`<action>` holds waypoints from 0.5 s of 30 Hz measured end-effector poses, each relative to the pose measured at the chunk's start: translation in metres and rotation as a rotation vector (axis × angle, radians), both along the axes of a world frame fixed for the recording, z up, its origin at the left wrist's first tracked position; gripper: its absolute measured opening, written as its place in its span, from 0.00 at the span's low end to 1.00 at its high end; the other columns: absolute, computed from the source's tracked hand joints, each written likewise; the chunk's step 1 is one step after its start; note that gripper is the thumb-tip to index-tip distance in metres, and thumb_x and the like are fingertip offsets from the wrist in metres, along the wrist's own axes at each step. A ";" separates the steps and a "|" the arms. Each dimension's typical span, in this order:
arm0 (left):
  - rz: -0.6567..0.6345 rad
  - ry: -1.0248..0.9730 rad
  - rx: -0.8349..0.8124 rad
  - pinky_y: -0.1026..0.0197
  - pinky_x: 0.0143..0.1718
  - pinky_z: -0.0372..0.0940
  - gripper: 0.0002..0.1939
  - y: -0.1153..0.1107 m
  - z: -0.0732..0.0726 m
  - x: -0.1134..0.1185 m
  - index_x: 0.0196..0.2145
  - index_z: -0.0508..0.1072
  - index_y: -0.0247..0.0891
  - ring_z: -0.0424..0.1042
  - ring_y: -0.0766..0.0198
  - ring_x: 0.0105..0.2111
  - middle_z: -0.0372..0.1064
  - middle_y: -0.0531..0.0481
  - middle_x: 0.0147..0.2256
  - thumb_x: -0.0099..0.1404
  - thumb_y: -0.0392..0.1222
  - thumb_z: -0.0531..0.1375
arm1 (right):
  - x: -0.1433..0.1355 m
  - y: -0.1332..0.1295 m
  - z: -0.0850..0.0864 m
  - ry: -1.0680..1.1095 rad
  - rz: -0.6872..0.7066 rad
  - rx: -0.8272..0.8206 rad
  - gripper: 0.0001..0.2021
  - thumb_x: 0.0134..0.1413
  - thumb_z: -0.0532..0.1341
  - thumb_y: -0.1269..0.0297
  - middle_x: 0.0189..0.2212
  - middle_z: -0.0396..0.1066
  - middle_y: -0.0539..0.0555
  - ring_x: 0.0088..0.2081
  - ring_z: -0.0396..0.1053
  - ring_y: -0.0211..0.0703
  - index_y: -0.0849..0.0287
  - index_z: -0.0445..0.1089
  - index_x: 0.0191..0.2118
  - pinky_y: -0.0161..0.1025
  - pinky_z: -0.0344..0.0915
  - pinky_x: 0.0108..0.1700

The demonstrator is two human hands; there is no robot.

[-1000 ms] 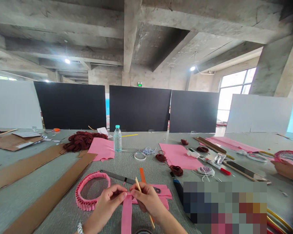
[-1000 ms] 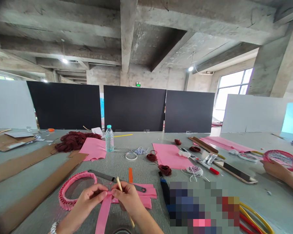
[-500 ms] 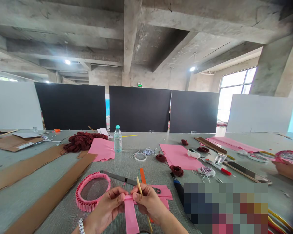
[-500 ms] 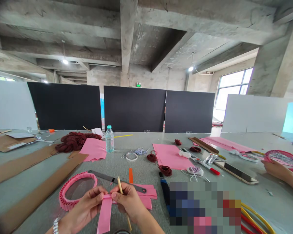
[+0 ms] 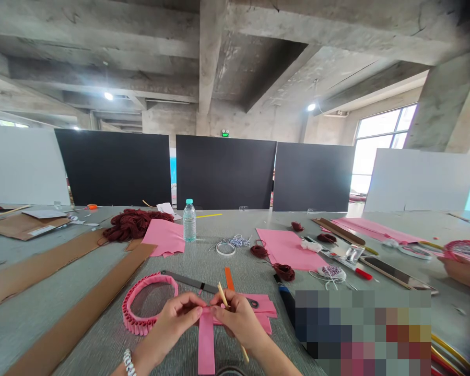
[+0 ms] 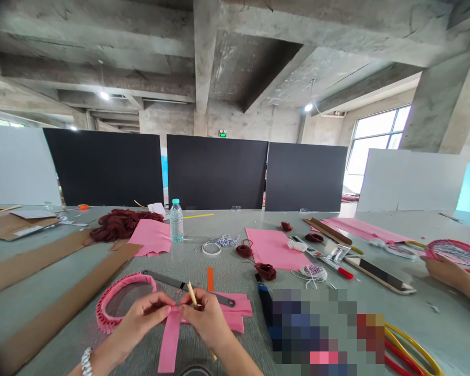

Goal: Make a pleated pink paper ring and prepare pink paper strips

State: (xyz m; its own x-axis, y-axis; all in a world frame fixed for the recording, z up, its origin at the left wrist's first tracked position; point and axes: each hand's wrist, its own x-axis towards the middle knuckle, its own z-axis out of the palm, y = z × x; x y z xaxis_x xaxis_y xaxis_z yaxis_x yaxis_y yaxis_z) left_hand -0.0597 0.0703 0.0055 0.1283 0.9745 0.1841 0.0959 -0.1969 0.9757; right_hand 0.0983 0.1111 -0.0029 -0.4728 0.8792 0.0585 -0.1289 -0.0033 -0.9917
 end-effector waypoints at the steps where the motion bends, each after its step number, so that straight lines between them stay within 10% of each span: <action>1: 0.006 0.050 0.018 0.67 0.27 0.55 0.08 0.000 0.000 0.000 0.28 0.71 0.36 0.60 0.68 0.26 0.64 0.55 0.24 0.54 0.43 0.57 | 0.000 0.000 0.000 -0.014 -0.001 0.000 0.16 0.33 0.65 0.56 0.09 0.52 0.37 0.08 0.42 0.24 0.61 0.62 0.27 0.29 0.37 0.12; 15: -0.045 0.042 -0.024 0.66 0.27 0.57 0.09 -0.002 -0.002 0.006 0.30 0.67 0.37 0.62 0.66 0.26 0.63 0.54 0.25 0.56 0.45 0.54 | -0.002 0.000 -0.003 -0.138 -0.066 0.174 0.07 0.37 0.61 0.63 0.13 0.54 0.42 0.16 0.46 0.28 0.63 0.66 0.22 0.30 0.42 0.18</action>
State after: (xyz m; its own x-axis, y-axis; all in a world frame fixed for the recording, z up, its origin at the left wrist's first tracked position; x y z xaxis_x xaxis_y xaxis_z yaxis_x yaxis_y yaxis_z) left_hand -0.0535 0.0685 0.0039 0.1794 0.9716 0.1542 0.1289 -0.1786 0.9754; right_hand 0.0966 0.1115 -0.0064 -0.4284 0.8910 0.1506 0.0135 0.1730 -0.9848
